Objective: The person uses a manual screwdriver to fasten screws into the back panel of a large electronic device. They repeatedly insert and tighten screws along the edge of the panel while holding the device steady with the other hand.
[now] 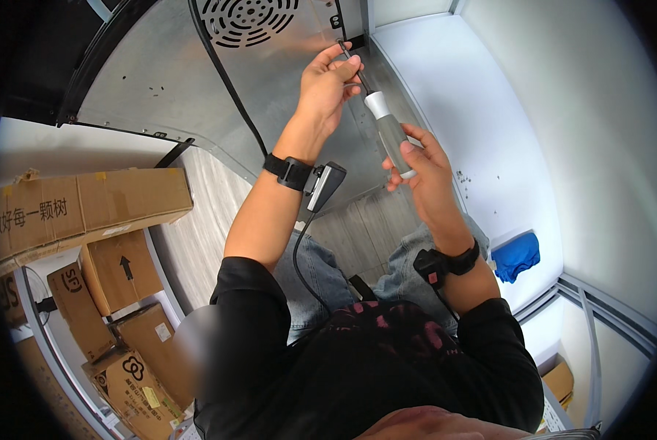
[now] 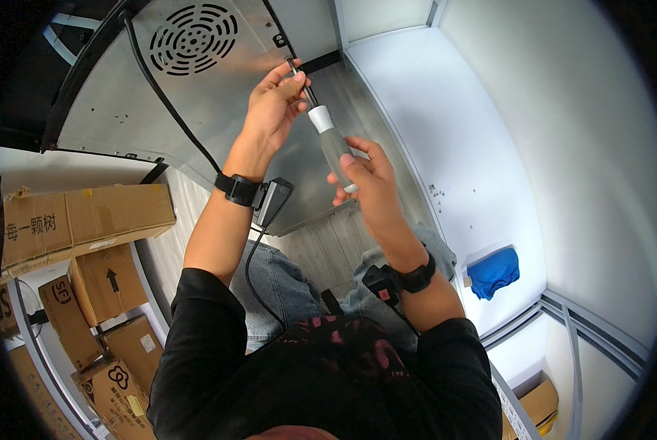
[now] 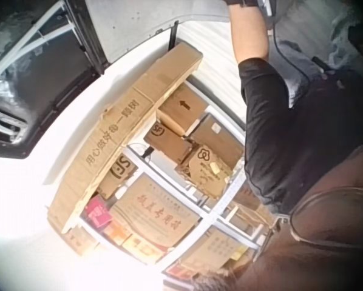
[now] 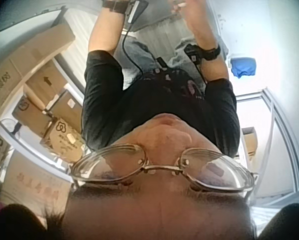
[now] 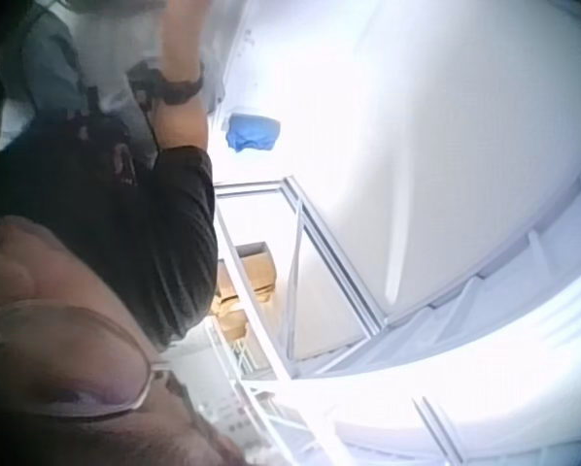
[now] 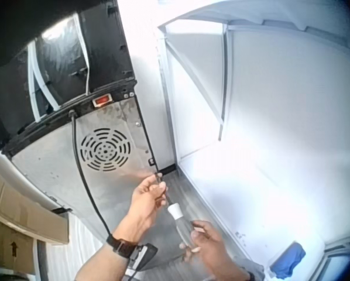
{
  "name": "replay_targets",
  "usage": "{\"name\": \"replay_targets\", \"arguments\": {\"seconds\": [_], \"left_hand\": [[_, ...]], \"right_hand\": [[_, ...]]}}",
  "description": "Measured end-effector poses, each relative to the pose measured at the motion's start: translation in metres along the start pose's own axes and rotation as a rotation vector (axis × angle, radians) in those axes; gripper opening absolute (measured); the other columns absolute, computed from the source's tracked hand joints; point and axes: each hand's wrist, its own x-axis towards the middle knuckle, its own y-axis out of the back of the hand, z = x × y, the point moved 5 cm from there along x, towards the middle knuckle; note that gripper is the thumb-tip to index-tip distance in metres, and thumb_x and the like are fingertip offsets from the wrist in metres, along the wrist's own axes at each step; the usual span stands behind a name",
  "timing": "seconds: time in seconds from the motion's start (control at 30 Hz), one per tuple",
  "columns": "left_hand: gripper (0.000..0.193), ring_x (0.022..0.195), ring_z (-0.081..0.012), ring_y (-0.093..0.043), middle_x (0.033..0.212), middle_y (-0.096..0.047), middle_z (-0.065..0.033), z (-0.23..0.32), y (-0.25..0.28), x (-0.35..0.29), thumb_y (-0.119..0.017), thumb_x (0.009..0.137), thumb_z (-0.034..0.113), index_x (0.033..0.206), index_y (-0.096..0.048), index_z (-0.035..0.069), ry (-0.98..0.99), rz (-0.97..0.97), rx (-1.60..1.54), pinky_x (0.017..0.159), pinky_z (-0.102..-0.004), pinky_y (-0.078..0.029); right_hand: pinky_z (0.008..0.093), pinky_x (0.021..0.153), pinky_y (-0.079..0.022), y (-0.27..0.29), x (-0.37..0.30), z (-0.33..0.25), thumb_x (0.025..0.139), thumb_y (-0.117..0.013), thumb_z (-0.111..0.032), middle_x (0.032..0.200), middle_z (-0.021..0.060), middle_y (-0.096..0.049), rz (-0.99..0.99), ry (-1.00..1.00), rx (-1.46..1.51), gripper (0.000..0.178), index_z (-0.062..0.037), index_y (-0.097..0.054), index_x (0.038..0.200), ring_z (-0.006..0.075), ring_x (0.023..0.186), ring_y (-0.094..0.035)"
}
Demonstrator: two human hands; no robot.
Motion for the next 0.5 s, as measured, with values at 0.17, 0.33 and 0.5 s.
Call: {"name": "replay_targets", "arguments": {"seconds": [0.17, 0.33, 0.5], "left_hand": [[0.032, 0.063, -0.0083, -0.052, 0.076, -0.059, -0.0014, -0.0015, 0.0028, 0.0006, -0.061, 0.087, 0.005, 0.118, -0.051, 0.004, -0.006, 0.003, 0.027, 0.055, -0.0224, -0.043], [0.035, 0.062, -0.0086, -0.052, 0.074, -0.059, -0.0008, -0.0029, 0.0034, -0.001, -0.062, 0.087, 0.004, 0.119, -0.049, 0.003, -0.011, -0.015, 0.032, 0.054, -0.0229, -0.043], [0.035, 0.064, -0.0093, -0.056, 0.077, -0.061, -0.0016, -0.0025, -0.0023, -0.0049, -0.063, 0.087, 0.006, 0.119, -0.048, 0.005, 0.007, -0.051, 0.034, 0.055, -0.0227, -0.047]], "right_hand": [[0.0303, 0.048, -0.047, -0.0052, -0.0003, 0.001, 0.097, -0.04, -0.023, 0.08, 0.0171, -0.063, -0.169, -0.069, 0.163, 0.033, 0.002, -0.041, 0.118, 0.0158, 0.052, -0.053], [0.0298, 0.047, -0.045, -0.0033, -0.0004, 0.002, 0.094, -0.045, -0.024, 0.079, 0.0158, -0.062, -0.151, -0.073, 0.188, 0.033, 0.0009, -0.042, 0.116, 0.0142, 0.051, -0.051], [0.0263, 0.046, -0.043, 0.0046, -0.0011, -0.0072, 0.084, -0.063, -0.021, 0.075, 0.0088, -0.06, 0.023, -0.037, -0.077, 0.035, 0.0005, -0.049, 0.107, 0.01, 0.052, -0.05]]}}
